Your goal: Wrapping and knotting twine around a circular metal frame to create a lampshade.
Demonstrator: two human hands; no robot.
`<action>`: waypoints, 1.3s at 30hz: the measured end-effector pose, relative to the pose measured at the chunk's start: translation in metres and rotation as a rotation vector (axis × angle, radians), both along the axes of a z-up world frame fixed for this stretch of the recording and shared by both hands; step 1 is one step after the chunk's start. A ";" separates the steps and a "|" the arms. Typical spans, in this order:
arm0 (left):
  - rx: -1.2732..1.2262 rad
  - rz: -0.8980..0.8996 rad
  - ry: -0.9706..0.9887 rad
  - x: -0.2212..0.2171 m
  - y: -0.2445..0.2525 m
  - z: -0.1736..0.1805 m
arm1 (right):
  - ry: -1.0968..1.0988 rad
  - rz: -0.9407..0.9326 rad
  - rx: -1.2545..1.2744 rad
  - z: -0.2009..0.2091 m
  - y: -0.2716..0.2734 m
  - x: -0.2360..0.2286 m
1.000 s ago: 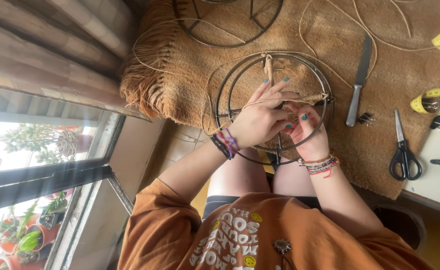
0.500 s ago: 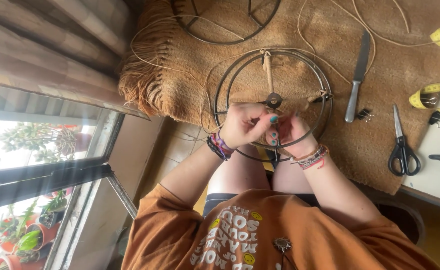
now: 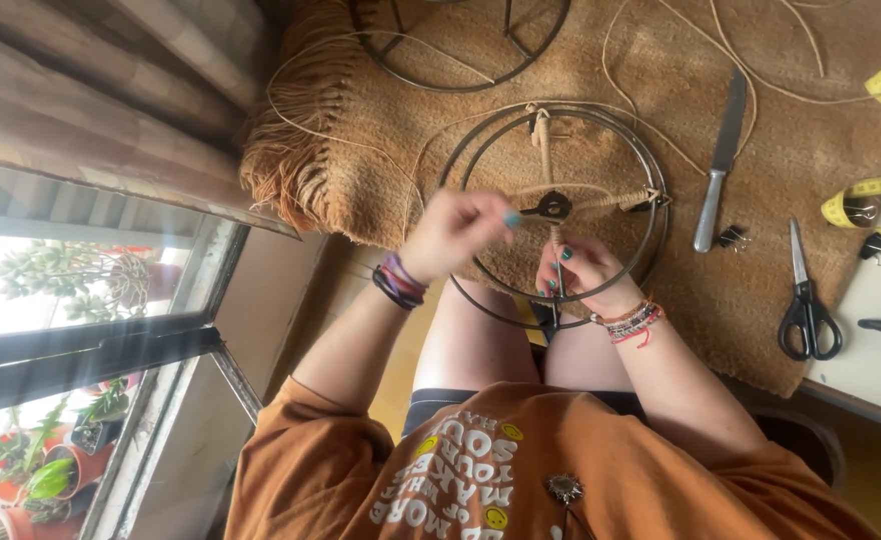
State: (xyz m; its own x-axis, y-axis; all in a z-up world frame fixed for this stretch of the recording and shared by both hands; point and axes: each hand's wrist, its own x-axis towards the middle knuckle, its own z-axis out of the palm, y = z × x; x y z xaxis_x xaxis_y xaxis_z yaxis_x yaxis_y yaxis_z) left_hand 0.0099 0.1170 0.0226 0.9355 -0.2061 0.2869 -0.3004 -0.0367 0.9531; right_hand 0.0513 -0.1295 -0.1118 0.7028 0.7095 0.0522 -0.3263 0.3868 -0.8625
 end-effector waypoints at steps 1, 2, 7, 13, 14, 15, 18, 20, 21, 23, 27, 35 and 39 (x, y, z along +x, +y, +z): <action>-0.002 -0.001 0.001 0.005 0.006 0.011 | 0.001 -0.001 -0.002 0.001 -0.001 -0.001; -0.134 0.007 -0.001 0.012 0.012 0.023 | 0.003 -0.029 -0.013 0.002 -0.002 -0.002; -0.504 0.147 -0.041 0.030 0.033 0.053 | 0.150 0.075 -0.050 0.024 -0.010 -0.005; 0.974 0.788 -0.328 0.001 -0.035 0.048 | 0.149 -0.123 -0.053 -0.016 -0.013 -0.009; 0.871 0.674 -0.680 -0.004 -0.038 0.031 | 0.066 -0.209 -0.134 -0.027 -0.012 -0.007; 0.745 0.546 -1.020 -0.009 -0.042 0.013 | -0.016 -0.295 -0.215 -0.038 -0.010 -0.005; 0.531 0.251 -0.822 -0.028 -0.066 0.048 | -0.143 -0.375 -0.406 0.001 -0.002 -0.010; 0.621 0.241 -0.744 -0.029 -0.068 0.036 | -0.142 -0.390 -0.410 -0.008 -0.004 -0.011; 0.704 0.227 -0.664 -0.030 -0.070 0.031 | -0.138 -0.409 -0.418 -0.012 -0.005 -0.011; 0.780 0.217 -0.655 -0.030 -0.067 0.013 | -0.178 -0.410 -0.445 -0.004 -0.003 -0.013; 1.019 0.264 -0.680 -0.036 -0.068 0.025 | -0.175 -0.403 -0.392 -0.029 -0.006 -0.016; 1.034 0.523 -0.322 -0.019 -0.068 0.003 | 0.306 -0.333 0.037 0.036 -0.001 -0.019; 1.000 0.499 -0.480 -0.009 -0.082 0.019 | 0.390 -0.271 0.142 0.008 -0.019 -0.008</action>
State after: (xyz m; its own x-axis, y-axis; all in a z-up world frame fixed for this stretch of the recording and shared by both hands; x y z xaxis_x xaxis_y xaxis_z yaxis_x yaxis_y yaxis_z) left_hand 0.0008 0.0351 0.0419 0.8179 -0.1823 0.5457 -0.3575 -0.9042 0.2338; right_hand 0.0432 -0.1486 -0.1035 0.8474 0.5035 -0.1683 -0.4857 0.6072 -0.6288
